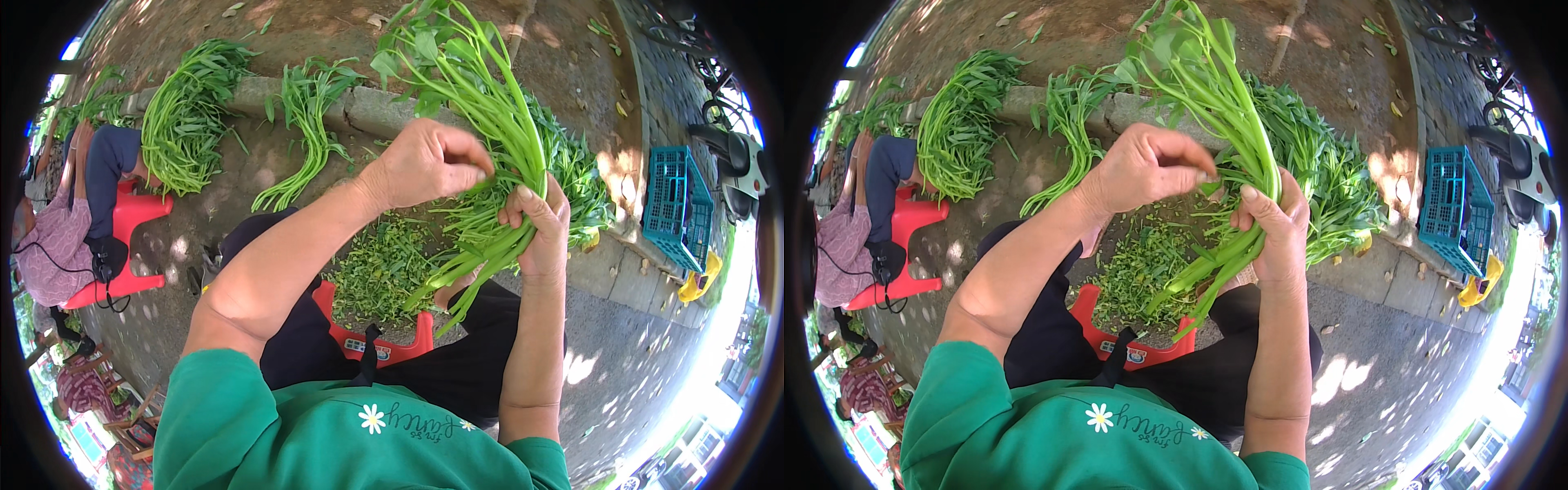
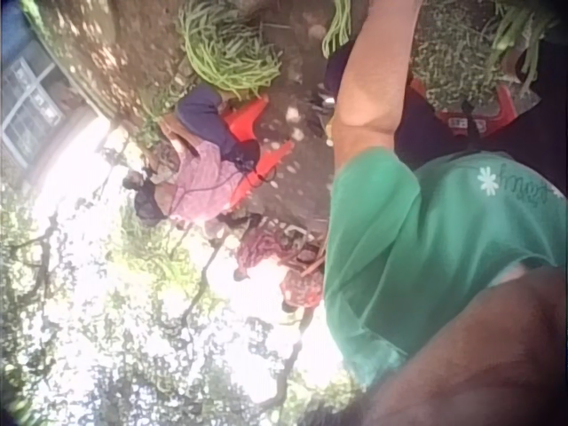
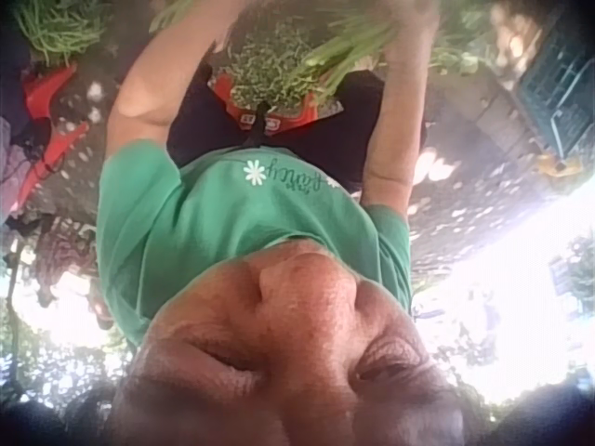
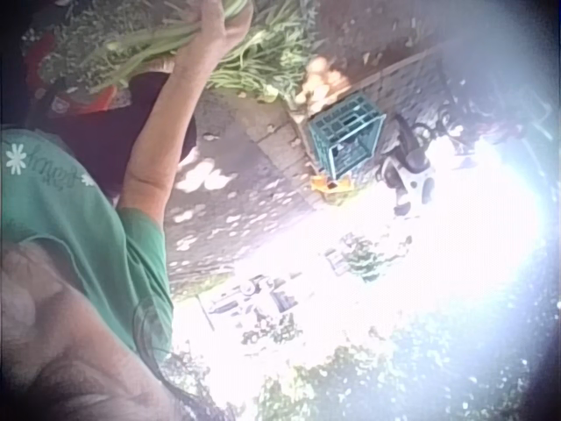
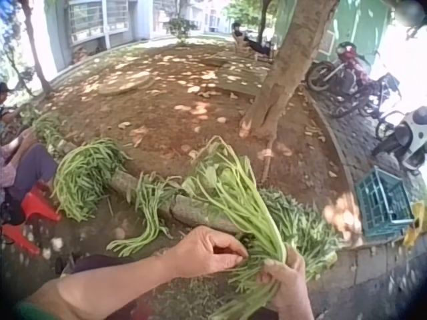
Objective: The person picks leaves and stems from bundles of green leafy vegetables by hand and piles the sorted pieces on a red plastic stool. They continue picking from different bundles while sitting outdoors.
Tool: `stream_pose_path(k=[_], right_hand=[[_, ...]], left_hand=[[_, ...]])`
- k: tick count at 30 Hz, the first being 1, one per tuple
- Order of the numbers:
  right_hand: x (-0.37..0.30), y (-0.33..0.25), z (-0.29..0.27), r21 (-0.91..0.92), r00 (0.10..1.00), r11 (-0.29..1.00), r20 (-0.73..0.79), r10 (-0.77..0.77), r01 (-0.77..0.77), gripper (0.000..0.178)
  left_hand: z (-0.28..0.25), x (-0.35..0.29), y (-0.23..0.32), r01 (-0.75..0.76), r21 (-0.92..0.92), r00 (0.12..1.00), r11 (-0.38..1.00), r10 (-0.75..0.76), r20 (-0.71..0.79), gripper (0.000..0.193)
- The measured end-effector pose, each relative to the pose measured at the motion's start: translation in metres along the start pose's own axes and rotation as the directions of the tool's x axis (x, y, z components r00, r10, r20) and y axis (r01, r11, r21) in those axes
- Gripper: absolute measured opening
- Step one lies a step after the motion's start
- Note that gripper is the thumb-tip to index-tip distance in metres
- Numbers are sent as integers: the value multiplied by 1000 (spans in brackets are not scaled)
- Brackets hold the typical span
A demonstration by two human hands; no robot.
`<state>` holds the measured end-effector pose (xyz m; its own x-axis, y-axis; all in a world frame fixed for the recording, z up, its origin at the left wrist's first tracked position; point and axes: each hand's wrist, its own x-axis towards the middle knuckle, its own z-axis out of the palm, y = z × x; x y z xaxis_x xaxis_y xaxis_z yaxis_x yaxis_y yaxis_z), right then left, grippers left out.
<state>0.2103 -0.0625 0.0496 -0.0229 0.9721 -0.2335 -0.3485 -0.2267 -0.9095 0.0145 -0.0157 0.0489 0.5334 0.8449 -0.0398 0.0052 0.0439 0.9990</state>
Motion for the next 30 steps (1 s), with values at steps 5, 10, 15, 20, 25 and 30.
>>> stream_pose_path(k=[5, 10, 15, 20, 25, 30], right_hand=[[0, -2, 3, -44, 1000, 999, 15, 13, -12, 44], [-1, 3, 3, -83, 1000, 996, 13, 18, -17, 45], [-2, 4, 3, -126, 999, 992, 23, 22, -19, 46], [-2, 3, 5, -159, 999, 987, 24, 42, -38, 46], [-3, 5, 5, -134, 999, 990, 15, 51, -49, 46], [-1, 2, 3, -22, 999, 999, 14, 38, -38, 44]], left_hand=[[-4, 1, -4, 100, -25, 995, 995, -100, 15, 14], [10, 8, -13, -14, 13, 990, 1000, 15, -142, 11], [13, 7, -10, -6, 157, 981, 988, 36, -191, 12], [14, 7, -15, -165, 411, 953, 896, 253, -167, 12], [19, 6, -17, -113, 235, 958, 965, 169, -233, 8], [0, 3, -9, -70, 206, 996, 976, 79, -39, 17]])
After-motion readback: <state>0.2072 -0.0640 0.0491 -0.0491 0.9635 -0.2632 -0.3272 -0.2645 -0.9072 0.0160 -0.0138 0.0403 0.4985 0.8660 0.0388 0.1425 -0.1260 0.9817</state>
